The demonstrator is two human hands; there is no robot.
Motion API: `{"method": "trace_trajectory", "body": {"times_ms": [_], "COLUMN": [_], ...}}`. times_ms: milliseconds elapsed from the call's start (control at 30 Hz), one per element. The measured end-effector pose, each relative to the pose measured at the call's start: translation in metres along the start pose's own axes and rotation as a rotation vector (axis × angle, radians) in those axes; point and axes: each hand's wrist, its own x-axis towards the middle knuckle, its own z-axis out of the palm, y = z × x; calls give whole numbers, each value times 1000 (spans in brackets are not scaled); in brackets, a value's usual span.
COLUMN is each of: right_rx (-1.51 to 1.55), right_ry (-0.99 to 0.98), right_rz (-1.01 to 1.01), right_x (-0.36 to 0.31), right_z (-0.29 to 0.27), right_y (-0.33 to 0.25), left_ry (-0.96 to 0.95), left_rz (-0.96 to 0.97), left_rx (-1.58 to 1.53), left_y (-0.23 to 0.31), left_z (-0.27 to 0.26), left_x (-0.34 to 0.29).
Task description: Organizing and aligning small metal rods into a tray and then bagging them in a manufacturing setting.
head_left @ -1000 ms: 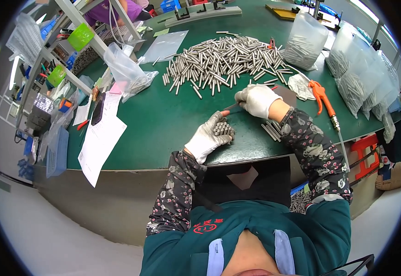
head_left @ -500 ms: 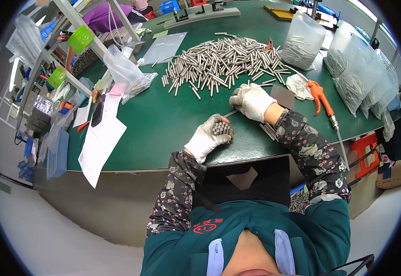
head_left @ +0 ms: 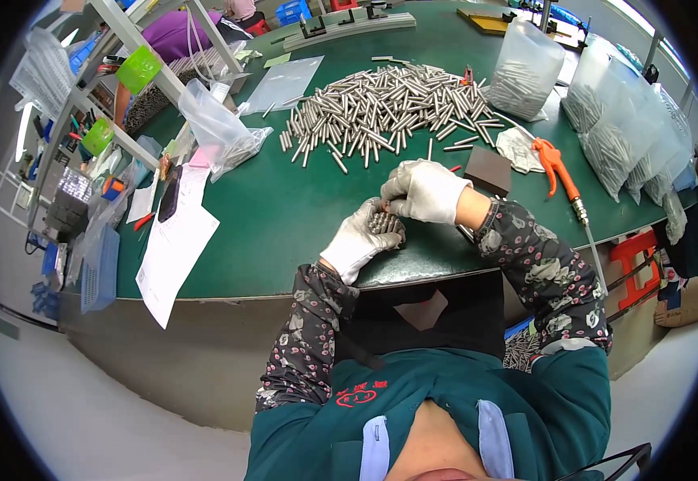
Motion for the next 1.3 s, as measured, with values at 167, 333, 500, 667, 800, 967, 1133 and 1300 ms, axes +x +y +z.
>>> {"method": "trace_trajectory", "body": {"times_ms": [167,333,500,667,800,967,1133,1300], "right_rx": [-108,-279,-455,-375,-441,-537,-465,-38], "right_ry": [-41,-127,-133,-85,-123,-131,-92,-25], "right_rz": [-37,-42,-112,-142,-140,-126,-106,11], "right_x": [2,10,10,9,13,11,5,-1], "right_z": [0,-6,-2,-5,-5,-2,3,5], "right_y": [-6,-23,-23,-21,-25,-29,-23,-3], "left_ry": [35,69,87,70,59,65,61,53], "left_rz": [15,-46,1,-34,-52,-16,-38,-19], "left_rx": [24,106,80,56,45,41,118,-17], "left_y": [3,4,4,5,4,7,3,7], "left_z": [4,1,5,4,3,7,2,7], "left_x": [-1,-2,-2,-2,-2,-3,-2,-4]}}
